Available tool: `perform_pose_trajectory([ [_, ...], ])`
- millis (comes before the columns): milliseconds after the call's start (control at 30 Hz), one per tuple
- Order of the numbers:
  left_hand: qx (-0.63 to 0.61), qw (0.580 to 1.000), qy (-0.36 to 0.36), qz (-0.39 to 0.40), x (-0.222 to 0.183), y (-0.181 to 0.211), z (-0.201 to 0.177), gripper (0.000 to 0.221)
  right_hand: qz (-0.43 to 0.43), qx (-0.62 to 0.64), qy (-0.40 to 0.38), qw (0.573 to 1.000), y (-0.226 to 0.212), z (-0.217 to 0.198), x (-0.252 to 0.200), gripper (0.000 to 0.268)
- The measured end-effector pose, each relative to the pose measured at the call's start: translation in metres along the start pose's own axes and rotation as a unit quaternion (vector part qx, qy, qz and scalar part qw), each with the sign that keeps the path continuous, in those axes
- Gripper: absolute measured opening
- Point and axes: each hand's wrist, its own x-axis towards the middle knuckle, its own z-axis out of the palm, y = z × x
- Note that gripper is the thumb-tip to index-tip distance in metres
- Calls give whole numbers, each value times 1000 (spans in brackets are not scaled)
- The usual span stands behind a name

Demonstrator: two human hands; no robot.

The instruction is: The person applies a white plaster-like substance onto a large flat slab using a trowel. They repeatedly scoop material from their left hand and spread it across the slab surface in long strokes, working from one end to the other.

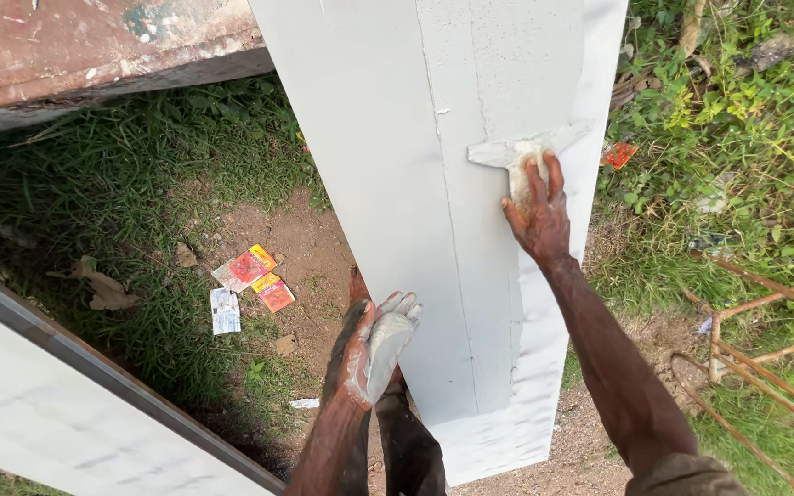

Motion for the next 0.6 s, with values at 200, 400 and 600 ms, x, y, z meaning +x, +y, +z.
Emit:
perform_pose_trajectory([
  [200,196,974,-89,75,15,7,77,81,77,149,-40,985,-38,-61,-55,76],
  [400,540,812,-219,46,21,-2,142,100,361,768,-94,520,-137,-160,-119,68],
  [600,477,806,-343,-70,18,-5,185,120,305,880,-254,261,-175,-212,-125,62],
])
